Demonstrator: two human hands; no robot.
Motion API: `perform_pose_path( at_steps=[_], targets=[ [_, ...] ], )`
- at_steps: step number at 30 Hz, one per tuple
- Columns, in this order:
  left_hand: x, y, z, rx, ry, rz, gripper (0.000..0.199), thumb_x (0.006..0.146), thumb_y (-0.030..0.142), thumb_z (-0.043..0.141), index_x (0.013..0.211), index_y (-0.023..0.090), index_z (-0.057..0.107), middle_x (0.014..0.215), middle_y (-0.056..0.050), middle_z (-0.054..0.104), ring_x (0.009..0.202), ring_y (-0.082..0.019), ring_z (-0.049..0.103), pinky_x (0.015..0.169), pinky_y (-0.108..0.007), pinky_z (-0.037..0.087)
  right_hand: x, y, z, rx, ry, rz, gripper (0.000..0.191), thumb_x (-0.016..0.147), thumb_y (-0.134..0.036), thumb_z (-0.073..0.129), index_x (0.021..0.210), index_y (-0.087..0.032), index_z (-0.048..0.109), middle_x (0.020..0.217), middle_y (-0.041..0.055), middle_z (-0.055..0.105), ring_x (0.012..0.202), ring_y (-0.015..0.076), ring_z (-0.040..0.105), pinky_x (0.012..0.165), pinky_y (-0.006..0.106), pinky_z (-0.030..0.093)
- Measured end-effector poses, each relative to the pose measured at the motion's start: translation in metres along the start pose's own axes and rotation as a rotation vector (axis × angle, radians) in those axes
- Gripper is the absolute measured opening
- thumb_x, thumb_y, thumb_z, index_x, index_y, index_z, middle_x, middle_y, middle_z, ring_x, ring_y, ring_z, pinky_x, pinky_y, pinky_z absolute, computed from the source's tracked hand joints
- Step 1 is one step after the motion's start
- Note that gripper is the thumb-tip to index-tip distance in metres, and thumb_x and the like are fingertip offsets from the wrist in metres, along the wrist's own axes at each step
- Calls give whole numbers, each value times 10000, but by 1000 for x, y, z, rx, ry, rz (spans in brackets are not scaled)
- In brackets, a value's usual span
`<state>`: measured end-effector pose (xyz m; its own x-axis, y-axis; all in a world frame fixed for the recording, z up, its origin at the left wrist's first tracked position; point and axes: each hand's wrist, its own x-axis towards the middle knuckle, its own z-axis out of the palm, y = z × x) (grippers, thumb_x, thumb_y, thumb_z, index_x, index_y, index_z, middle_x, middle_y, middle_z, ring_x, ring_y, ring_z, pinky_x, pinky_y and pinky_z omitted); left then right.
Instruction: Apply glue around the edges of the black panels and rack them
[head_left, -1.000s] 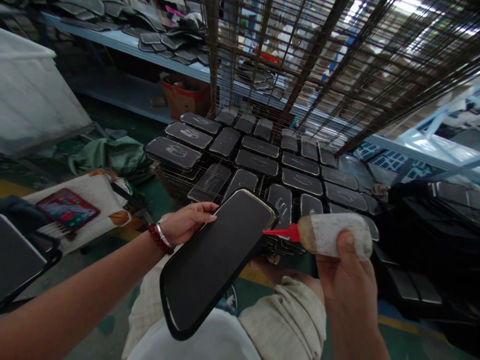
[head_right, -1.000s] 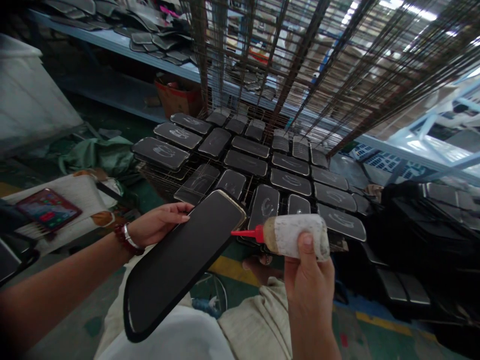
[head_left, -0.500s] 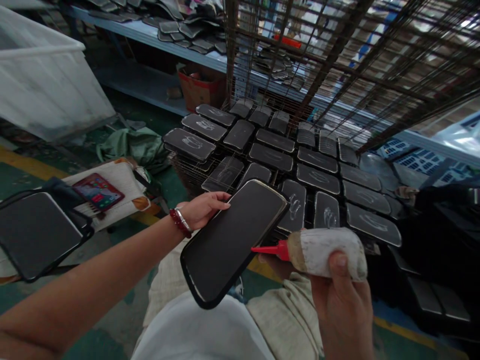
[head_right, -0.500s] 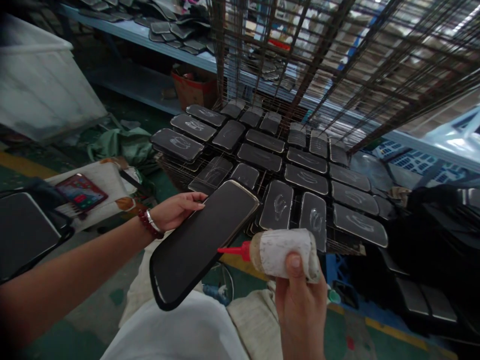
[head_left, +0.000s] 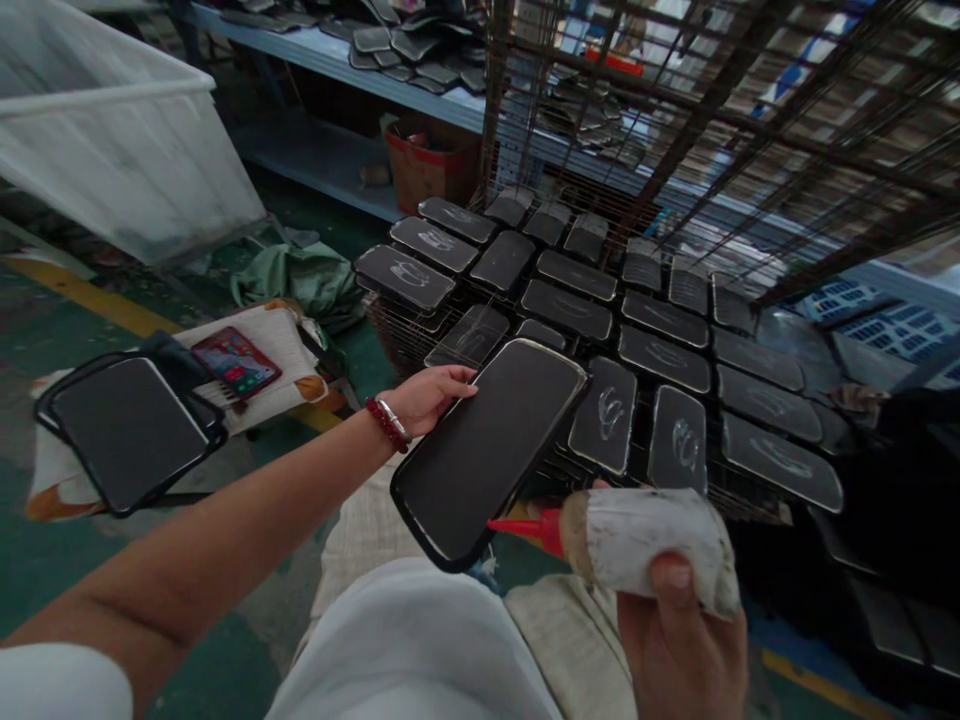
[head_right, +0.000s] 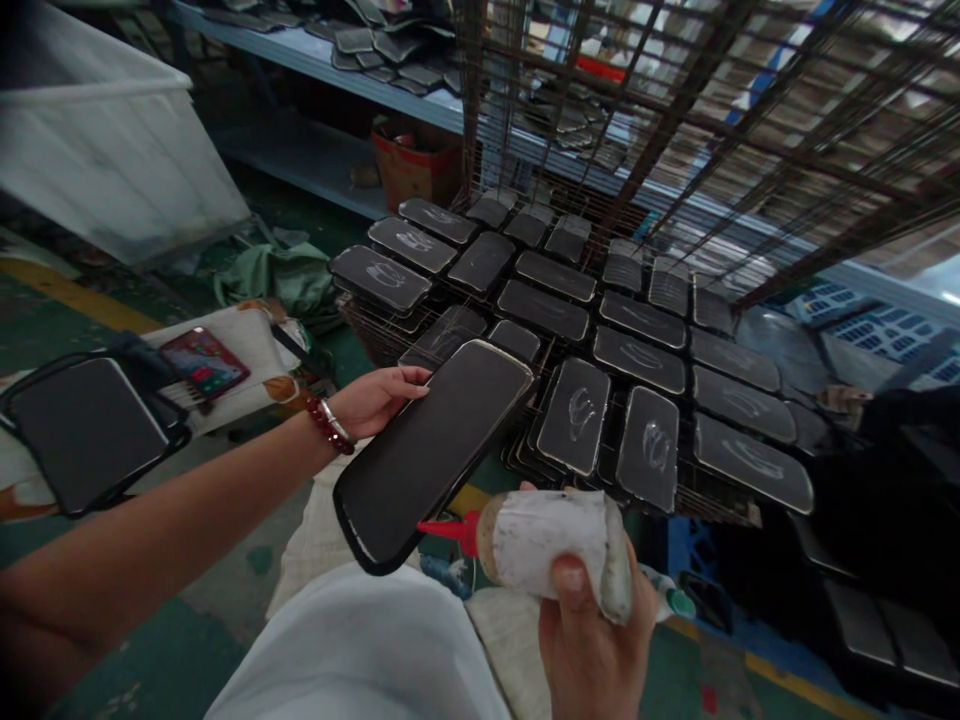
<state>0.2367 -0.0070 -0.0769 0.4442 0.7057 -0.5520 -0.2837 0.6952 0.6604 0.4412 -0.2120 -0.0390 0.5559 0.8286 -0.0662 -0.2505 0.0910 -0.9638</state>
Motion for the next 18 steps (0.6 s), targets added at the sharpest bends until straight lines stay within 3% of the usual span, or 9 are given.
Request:
perform_pose_path(
  at_steps=[5, 12, 15, 18],
  targets=[
    [2, 2, -1, -54, 88, 31, 214, 682, -30, 590, 840, 108, 635, 701, -70, 694, 590, -183, 675, 568, -310, 588, -3, 6, -6, -6, -29, 1, 503, 823, -358, 706, 1266, -173, 555, 1098, 151, 652, 999, 301, 636, 800, 428, 560],
    [2, -1, -3, -234, 299, 125, 187, 728, -51, 530, 778, 113, 604, 650, -54, 683, 543, -161, 664, 540, -262, 570, 6, 4, -7, -114, 171, -107, 546, 823, -416, 700, 1303, -209, 543, 1247, 111, 585, 1145, 272, 550, 858, 345, 519],
    [-3, -6, -1, -300, 350, 148, 182, 750, -51, 509, 782, 99, 607, 649, -68, 686, 535, -167, 664, 534, -265, 569, 12, -2, -5, -266, 276, -183, 465, 861, -468, 651, 1210, -161, 620, 1218, 121, 594, 1200, 281, 497, 892, 352, 493],
    [-10, -13, 2, -337, 364, 144, 184, 778, -46, 488, 810, 82, 615, 653, -75, 685, 531, -168, 663, 527, -273, 573, 17, -4, -5, -395, 378, -221, 470, 862, -507, 643, 1136, -125, 659, 1121, 139, 628, 1174, 300, 507, 831, 354, 512]
  ],
)
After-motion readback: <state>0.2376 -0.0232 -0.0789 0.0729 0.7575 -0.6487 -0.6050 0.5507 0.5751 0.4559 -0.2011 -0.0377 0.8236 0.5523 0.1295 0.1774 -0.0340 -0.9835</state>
